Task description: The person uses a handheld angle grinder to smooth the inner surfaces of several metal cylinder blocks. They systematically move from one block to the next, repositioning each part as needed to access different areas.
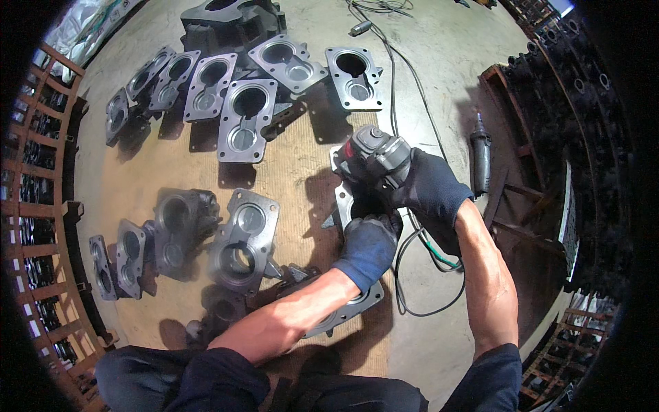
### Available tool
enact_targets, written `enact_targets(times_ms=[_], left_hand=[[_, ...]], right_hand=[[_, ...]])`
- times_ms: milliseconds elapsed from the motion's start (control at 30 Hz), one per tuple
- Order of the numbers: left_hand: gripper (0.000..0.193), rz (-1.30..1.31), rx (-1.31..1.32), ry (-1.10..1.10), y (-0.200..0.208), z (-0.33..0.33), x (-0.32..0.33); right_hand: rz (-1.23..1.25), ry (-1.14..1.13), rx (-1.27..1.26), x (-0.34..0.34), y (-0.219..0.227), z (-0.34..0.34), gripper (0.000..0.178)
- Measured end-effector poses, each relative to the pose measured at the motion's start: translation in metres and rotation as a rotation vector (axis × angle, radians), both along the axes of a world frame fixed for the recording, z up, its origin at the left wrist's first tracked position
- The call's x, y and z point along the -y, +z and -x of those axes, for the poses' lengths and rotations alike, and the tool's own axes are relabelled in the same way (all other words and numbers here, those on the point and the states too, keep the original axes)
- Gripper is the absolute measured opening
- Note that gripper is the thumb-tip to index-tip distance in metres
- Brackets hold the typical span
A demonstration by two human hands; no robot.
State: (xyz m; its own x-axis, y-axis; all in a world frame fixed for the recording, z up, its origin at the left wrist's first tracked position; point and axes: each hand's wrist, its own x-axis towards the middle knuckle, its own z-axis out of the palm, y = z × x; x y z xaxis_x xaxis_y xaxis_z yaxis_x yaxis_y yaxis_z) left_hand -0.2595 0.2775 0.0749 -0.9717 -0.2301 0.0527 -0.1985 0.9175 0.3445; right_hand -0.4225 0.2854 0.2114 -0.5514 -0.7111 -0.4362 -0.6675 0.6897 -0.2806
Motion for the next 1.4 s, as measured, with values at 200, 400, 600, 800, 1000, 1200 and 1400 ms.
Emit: enact_targets(times_ms=[200, 400, 600, 800, 1000, 1200, 1400], left_hand=[[0.021, 0.058, -0.028, 0.06, 0.006, 0.002, -0.006], [0.02, -0.276, -0.383, 0.243, -0.041, 0.007, -0.017], [0.019, 0.045, 0.168, -0.009, 0.004, 0.003, -0.006], [0.026, 0.117, -0.028, 0.056, 0.009, 0.0, -0.004], [0.037, 0.14, -0.008, 0.054, 0.005, 0.0, -0.003], [0.036, 0.119, 0.008, 0.001, 0.01, -0.002, 0.0], [0.032, 0.218, 0.0, 0.005, 0.009, -0.005, 0.0]], right_hand=[[0.011, -0.096, 0.074, -0.002, 0.019, 0.004, 0.067], [0.033, 0.029, 0.064, 0.014, 0.008, -0.013, 0.063], [0.016, 0.0, -0.022, 0.004, 0.019, -0.016, 0.066], [0.036, -0.151, 0.02, -0.038, 0.001, 0.021, 0.058], [0.079, -0.177, 0.082, -0.06, 0.005, 0.003, 0.056], [0.02, -0.166, 0.074, -0.033, 0.007, 0.017, 0.059], [0.065, -0.154, 0.078, -0.052, -0.013, 0.018, 0.056]])
